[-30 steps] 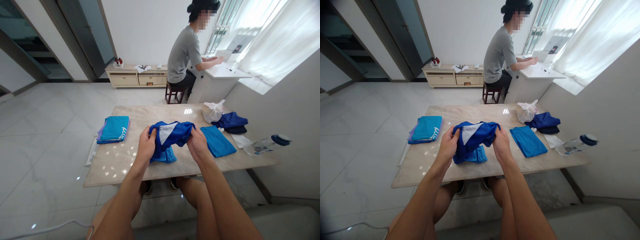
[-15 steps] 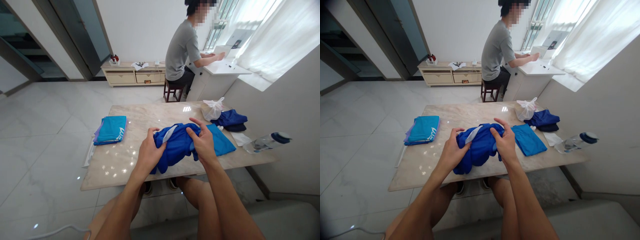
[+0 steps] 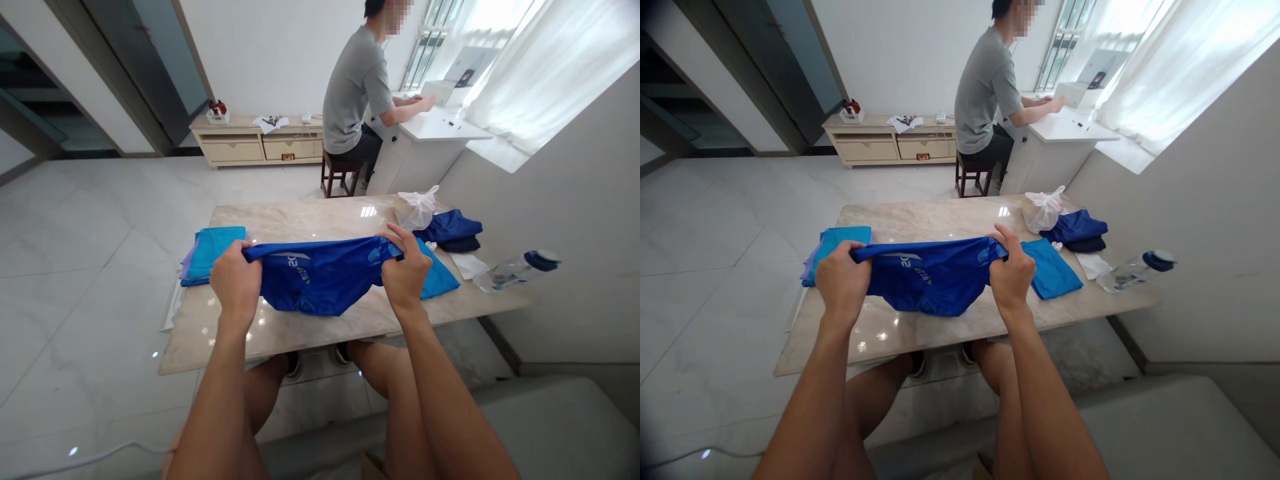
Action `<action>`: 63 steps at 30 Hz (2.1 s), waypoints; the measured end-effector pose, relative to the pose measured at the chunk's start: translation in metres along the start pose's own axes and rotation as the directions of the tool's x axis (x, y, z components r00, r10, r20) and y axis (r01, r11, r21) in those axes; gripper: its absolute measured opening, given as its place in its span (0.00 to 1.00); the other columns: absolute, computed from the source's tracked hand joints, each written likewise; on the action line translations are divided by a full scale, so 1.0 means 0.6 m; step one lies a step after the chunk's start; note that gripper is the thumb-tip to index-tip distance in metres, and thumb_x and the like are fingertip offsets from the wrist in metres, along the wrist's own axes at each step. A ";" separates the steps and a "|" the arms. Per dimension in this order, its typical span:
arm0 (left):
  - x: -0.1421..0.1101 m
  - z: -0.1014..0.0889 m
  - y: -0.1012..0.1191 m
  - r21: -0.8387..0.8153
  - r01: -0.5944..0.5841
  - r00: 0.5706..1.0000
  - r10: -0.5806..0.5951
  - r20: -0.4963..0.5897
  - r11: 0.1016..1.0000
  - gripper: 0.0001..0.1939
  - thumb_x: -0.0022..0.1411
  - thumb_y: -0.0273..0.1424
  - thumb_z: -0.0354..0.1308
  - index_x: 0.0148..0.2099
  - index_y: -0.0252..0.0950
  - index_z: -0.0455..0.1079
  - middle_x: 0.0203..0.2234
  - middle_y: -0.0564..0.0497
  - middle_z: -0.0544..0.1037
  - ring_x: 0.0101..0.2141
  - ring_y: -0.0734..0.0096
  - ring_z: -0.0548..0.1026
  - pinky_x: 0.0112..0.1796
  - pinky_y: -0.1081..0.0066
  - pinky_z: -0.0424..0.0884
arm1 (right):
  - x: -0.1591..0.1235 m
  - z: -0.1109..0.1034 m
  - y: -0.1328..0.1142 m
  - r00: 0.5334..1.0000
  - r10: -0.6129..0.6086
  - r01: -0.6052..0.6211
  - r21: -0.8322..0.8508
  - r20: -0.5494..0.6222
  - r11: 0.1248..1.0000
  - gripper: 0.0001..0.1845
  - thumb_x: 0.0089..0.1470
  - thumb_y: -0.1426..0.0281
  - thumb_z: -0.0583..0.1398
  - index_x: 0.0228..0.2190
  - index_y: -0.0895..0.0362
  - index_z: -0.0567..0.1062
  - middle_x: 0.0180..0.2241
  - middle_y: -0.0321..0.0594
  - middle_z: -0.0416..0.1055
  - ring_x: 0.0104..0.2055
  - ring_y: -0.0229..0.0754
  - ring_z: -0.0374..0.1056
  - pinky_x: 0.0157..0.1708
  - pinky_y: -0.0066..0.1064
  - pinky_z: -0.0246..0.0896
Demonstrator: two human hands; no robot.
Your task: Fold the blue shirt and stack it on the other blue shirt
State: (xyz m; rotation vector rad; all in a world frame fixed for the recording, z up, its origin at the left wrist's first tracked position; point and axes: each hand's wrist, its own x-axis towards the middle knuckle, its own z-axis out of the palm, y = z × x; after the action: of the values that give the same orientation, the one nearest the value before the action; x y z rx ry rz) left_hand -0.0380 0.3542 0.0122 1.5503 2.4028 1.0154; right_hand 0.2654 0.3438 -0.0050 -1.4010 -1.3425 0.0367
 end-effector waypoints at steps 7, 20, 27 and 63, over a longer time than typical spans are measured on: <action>0.034 0.015 -0.024 -0.549 -0.061 0.996 0.012 -0.093 0.834 0.11 0.65 0.37 0.65 0.47 0.38 0.82 0.41 0.49 0.86 0.43 0.60 0.83 0.50 0.64 0.79 | 0.024 -0.016 0.025 0.996 0.034 -0.042 -0.098 -0.088 0.994 0.23 0.55 0.74 0.58 0.47 0.54 0.88 0.41 0.43 0.87 0.41 0.52 0.82 0.46 0.40 0.76; -0.032 0.020 0.040 -0.710 0.239 0.952 -0.019 0.304 0.662 0.28 0.59 0.57 0.71 0.28 0.38 0.71 0.20 0.55 0.70 0.25 0.70 0.70 0.25 0.73 0.63 | 0.022 -0.011 0.072 0.967 -0.017 0.076 -0.223 0.254 0.972 0.13 0.62 0.69 0.62 0.46 0.54 0.84 0.46 0.50 0.85 0.48 0.58 0.80 0.56 0.51 0.73; -0.070 0.027 0.082 -0.730 0.490 0.833 -0.010 0.553 0.476 0.33 0.52 0.64 0.72 0.34 0.37 0.76 0.21 0.52 0.76 0.25 0.64 0.78 0.25 0.71 0.72 | -0.025 0.048 -0.005 0.639 -0.324 0.249 0.211 0.697 0.945 0.28 0.67 0.56 0.69 0.63 0.51 0.76 0.59 0.49 0.79 0.60 0.58 0.75 0.62 0.50 0.69; -0.105 0.008 0.099 -0.722 0.348 0.678 0.370 0.635 0.598 0.25 0.56 0.55 0.77 0.38 0.37 0.83 0.31 0.47 0.85 0.32 0.59 0.83 0.34 0.65 0.80 | -0.009 0.018 0.006 0.684 0.079 -0.519 0.407 0.725 0.751 0.27 0.73 0.43 0.59 0.54 0.50 0.81 0.49 0.43 0.83 0.48 0.46 0.81 0.51 0.42 0.81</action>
State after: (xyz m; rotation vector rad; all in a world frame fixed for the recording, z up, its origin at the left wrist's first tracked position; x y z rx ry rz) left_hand 0.0395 0.3183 0.0270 1.2194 1.0656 0.9724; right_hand 0.2588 0.3485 -0.0148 -1.0675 -1.4445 1.2278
